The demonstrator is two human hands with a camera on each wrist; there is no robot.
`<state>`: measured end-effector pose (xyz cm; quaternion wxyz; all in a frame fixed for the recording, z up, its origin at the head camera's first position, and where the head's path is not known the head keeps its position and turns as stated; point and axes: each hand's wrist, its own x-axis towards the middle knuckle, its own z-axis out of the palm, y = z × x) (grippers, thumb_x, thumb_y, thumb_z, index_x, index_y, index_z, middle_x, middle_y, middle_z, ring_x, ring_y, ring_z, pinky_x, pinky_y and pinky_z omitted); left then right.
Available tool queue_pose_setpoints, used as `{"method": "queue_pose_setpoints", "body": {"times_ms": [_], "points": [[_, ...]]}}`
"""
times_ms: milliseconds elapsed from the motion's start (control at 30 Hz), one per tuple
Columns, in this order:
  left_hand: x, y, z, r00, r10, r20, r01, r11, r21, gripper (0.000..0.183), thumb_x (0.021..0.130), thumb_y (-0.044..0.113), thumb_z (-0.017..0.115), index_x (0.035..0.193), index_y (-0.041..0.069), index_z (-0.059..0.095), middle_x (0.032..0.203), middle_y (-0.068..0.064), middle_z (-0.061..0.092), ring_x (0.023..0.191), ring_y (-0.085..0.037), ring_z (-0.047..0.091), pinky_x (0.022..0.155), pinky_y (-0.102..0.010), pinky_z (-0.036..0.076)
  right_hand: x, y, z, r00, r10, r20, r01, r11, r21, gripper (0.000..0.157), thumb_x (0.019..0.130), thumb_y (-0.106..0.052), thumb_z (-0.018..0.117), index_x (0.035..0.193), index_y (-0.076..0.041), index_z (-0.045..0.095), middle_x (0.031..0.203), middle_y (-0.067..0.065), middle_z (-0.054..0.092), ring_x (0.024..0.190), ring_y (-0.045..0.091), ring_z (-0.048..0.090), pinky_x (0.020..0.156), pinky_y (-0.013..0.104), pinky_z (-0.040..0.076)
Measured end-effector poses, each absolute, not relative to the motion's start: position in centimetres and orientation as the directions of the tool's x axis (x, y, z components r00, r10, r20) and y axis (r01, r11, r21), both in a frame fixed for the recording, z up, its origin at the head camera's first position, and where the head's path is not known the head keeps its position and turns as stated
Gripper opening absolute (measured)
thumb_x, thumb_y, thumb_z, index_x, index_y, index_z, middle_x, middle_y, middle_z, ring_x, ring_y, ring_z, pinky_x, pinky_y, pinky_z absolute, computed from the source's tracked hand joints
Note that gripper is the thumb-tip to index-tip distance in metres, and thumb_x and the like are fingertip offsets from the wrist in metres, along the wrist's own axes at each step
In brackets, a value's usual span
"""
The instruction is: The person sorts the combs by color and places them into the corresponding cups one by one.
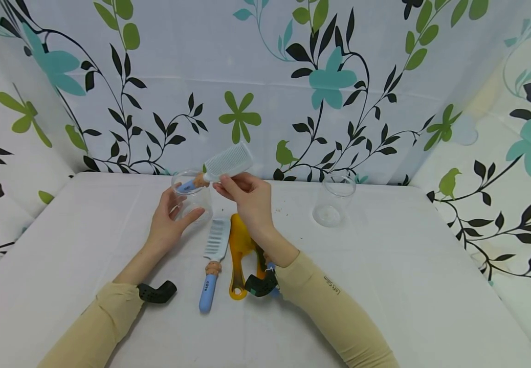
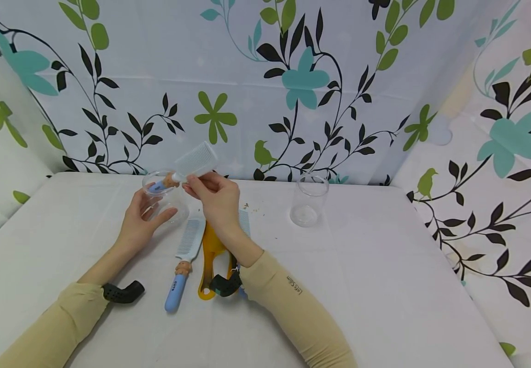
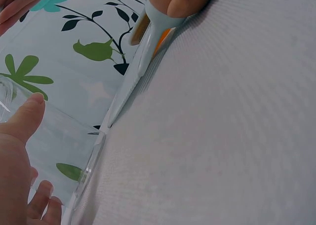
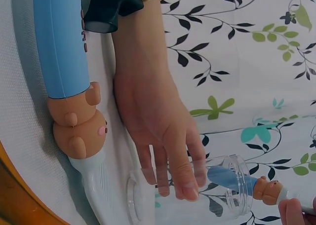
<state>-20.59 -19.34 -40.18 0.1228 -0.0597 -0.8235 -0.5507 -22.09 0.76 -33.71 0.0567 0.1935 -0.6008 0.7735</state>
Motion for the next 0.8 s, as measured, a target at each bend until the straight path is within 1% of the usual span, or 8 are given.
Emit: {"method": "queue_pose_setpoints", "body": {"times_ms": [67, 200, 300, 433, 567, 667, 800], "points": [[-20.5, -19.3, -40.1, -0.963, -0.037, 0.265, 0.231, 0.386, 0.893, 0.081, 0.092, 0.012, 0.071, 0.155, 0.002, 0.021, 0.156, -0.024, 0.034, 0.143, -0.043, 0.034, 0.12, -0.057, 0.029, -22.0, 0.8, -33.7, -0.917, -0.165, 0.364, -0.315, -0.261, -0.912, 0.024, 0.096, -0.01, 0.066, 0.114, 0.006, 0.068, 0.107, 0.023, 0.073, 0.096, 0.028, 0.074, 0.088, 0.034, 0.061], [-21.2, -19.8, -41.2, -0.961, -0.04, 0.275, 0.239, 0.386, 0.891, 0.084, 0.092, 0.015, 0.073, 0.157, 0.007, 0.021, 0.157, -0.02, 0.035, 0.144, -0.04, 0.035, 0.12, -0.055, 0.03, -21.9, 0.8, -33.7, -0.91, -0.203, 0.363, -0.306, -0.263, -0.915, 0.026, 0.096, -0.008, 0.064, 0.119, 0.006, 0.066, 0.111, 0.024, 0.071, 0.1, 0.029, 0.073, 0.09, 0.034, 0.06], [-21.8, -20.2, -42.1, -0.957, -0.044, 0.287, 0.248, 0.392, 0.886, 0.085, 0.091, 0.019, 0.075, 0.157, 0.01, 0.021, 0.156, -0.017, 0.037, 0.144, -0.038, 0.037, 0.12, -0.053, 0.031, -21.9, 0.7, -33.7, -0.906, -0.22, 0.362, -0.295, -0.285, -0.912, 0.027, 0.097, -0.005, 0.062, 0.121, 0.008, 0.065, 0.115, 0.024, 0.07, 0.103, 0.03, 0.072, 0.091, 0.034, 0.059], [-22.1, -20.4, -42.5, -0.955, -0.048, 0.294, 0.251, 0.398, 0.882, 0.085, 0.091, 0.025, 0.075, 0.156, 0.011, 0.023, 0.155, -0.016, 0.039, 0.143, -0.036, 0.038, 0.12, -0.053, 0.032, -22.0, 0.6, -33.8, -0.908, -0.227, 0.352, -0.277, -0.303, -0.912, 0.026, 0.097, -0.003, 0.061, 0.119, 0.01, 0.065, 0.117, 0.025, 0.069, 0.105, 0.031, 0.072, 0.091, 0.034, 0.059], [-22.1, -20.3, -42.4, -0.954, -0.051, 0.294, 0.25, 0.401, 0.881, 0.084, 0.091, 0.027, 0.075, 0.155, 0.01, 0.024, 0.153, -0.016, 0.04, 0.143, -0.035, 0.038, 0.12, -0.052, 0.032, -22.0, 0.6, -33.9, -0.913, -0.232, 0.335, -0.263, -0.294, -0.919, 0.026, 0.097, -0.005, 0.062, 0.119, 0.009, 0.065, 0.118, 0.024, 0.07, 0.105, 0.029, 0.072, 0.092, 0.034, 0.059], [-22.0, -20.3, -42.4, -0.955, -0.054, 0.291, 0.246, 0.404, 0.881, 0.084, 0.091, 0.027, 0.075, 0.155, 0.01, 0.025, 0.153, -0.016, 0.041, 0.143, -0.035, 0.038, 0.12, -0.053, 0.031, -22.0, 0.6, -34.0, -0.908, -0.244, 0.34, -0.275, -0.266, -0.924, 0.026, 0.098, -0.007, 0.062, 0.12, 0.006, 0.066, 0.118, 0.021, 0.07, 0.105, 0.027, 0.072, 0.092, 0.034, 0.059], [-22.0, -20.2, -42.3, -0.958, -0.054, 0.281, 0.236, 0.406, 0.883, 0.084, 0.091, 0.026, 0.075, 0.156, 0.012, 0.023, 0.156, -0.016, 0.038, 0.144, -0.036, 0.036, 0.121, -0.054, 0.03, -21.9, 0.6, -34.0, -0.887, -0.264, 0.38, -0.323, -0.233, -0.917, 0.027, 0.098, -0.009, 0.062, 0.121, 0.004, 0.066, 0.12, 0.02, 0.07, 0.107, 0.026, 0.071, 0.093, 0.033, 0.059]]}}
